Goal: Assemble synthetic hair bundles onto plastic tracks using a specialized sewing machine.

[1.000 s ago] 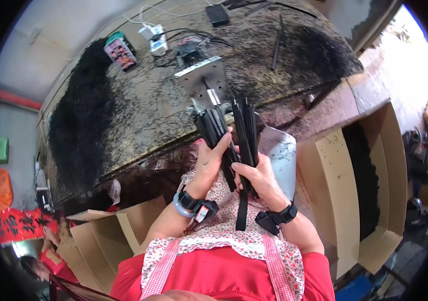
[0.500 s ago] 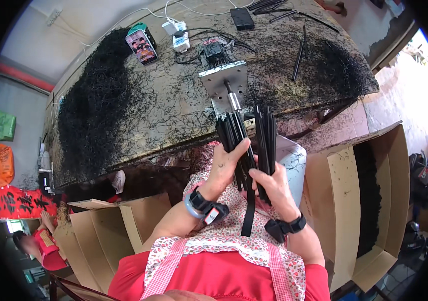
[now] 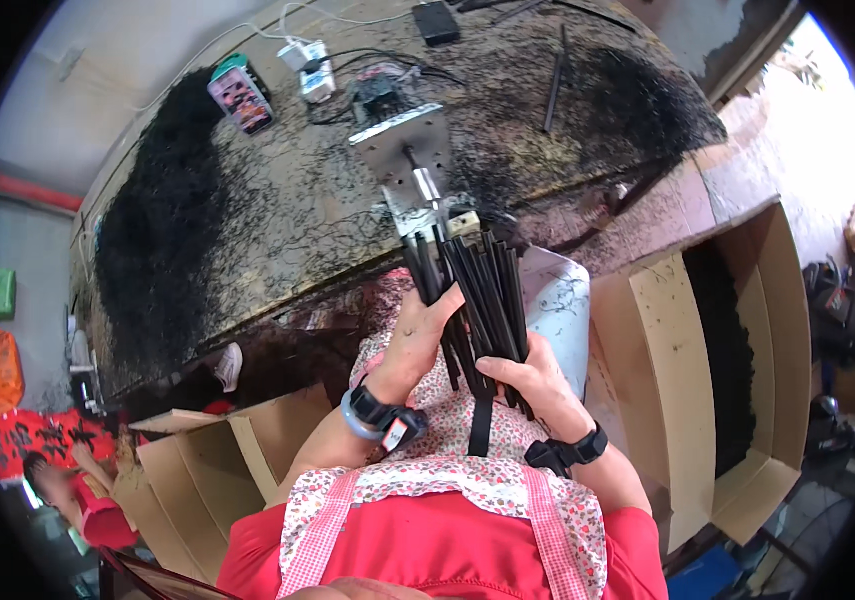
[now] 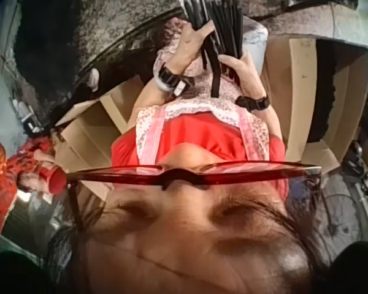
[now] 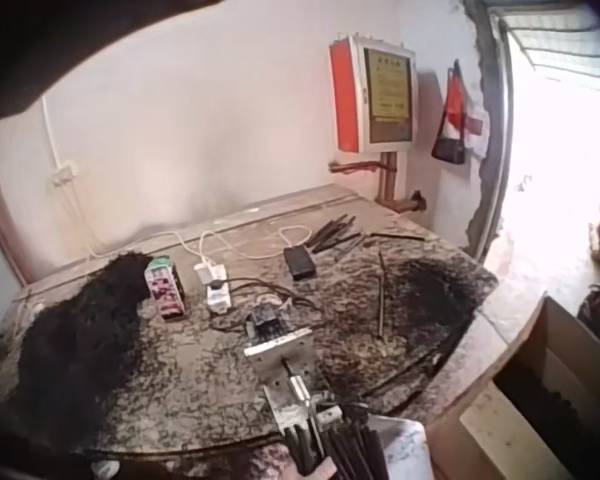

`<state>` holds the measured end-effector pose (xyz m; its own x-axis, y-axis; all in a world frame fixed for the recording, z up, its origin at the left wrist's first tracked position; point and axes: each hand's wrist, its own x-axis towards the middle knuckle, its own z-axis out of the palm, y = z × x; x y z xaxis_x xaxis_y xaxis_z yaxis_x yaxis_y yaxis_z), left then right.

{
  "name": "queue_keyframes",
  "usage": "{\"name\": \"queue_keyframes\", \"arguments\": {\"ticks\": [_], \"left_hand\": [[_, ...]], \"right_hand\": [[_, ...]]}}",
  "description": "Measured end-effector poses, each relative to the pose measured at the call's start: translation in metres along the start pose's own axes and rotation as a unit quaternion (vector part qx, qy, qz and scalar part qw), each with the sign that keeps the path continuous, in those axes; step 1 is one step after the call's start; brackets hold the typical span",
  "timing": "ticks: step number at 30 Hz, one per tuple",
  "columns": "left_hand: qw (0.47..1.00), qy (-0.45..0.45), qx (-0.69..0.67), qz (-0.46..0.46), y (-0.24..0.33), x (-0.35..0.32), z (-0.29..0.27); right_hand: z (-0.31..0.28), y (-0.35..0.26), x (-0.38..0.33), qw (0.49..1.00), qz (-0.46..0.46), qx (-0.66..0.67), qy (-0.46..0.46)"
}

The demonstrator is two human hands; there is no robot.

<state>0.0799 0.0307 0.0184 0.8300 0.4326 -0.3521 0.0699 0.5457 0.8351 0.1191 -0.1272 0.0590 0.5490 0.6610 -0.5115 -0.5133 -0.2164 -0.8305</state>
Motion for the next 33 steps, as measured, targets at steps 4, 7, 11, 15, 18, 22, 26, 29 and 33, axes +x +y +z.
{"name": "queue_keyframes", "arguments": {"ticks": [4,7,11,15,18,22,26,29,33], "left_hand": [[1.000,0.008,0.000,-0.024,-0.002,0.006,-0.003],[0.999,0.010,0.014,-0.029,0.001,0.015,-0.007],[0.999,0.017,0.018,-0.043,0.003,0.010,-0.010],[0.997,0.051,-0.005,-0.051,0.002,0.001,-0.005],[0.992,-0.050,-0.005,0.118,0.003,-0.001,-0.001],[0.993,-0.020,0.080,-0.078,0.008,-0.004,-0.003],[0.999,-0.001,0.040,-0.016,0.012,0.014,-0.002],[0.998,-0.001,0.034,-0.057,0.015,0.016,-0.009],[0.995,0.000,-0.020,-0.100,0.013,0.012,-0.017]], "right_hand": [[-0.001,-0.009,0.009,0.996,-0.040,0.083,-0.009],[-0.009,-0.008,0.019,0.997,-0.016,0.073,-0.022],[-0.016,0.001,0.019,0.998,0.006,0.039,-0.053],[-0.007,0.014,0.015,0.992,-0.080,-0.099,-0.018],[-0.001,0.017,0.009,0.987,-0.110,-0.118,-0.009],[-0.007,0.005,0.005,0.998,-0.055,-0.013,-0.026],[-0.008,-0.006,0.013,0.999,-0.014,0.040,-0.031],[-0.007,-0.004,0.022,0.997,-0.023,0.060,-0.052],[-0.006,0.013,0.019,0.995,-0.088,-0.043,-0.010]]}}
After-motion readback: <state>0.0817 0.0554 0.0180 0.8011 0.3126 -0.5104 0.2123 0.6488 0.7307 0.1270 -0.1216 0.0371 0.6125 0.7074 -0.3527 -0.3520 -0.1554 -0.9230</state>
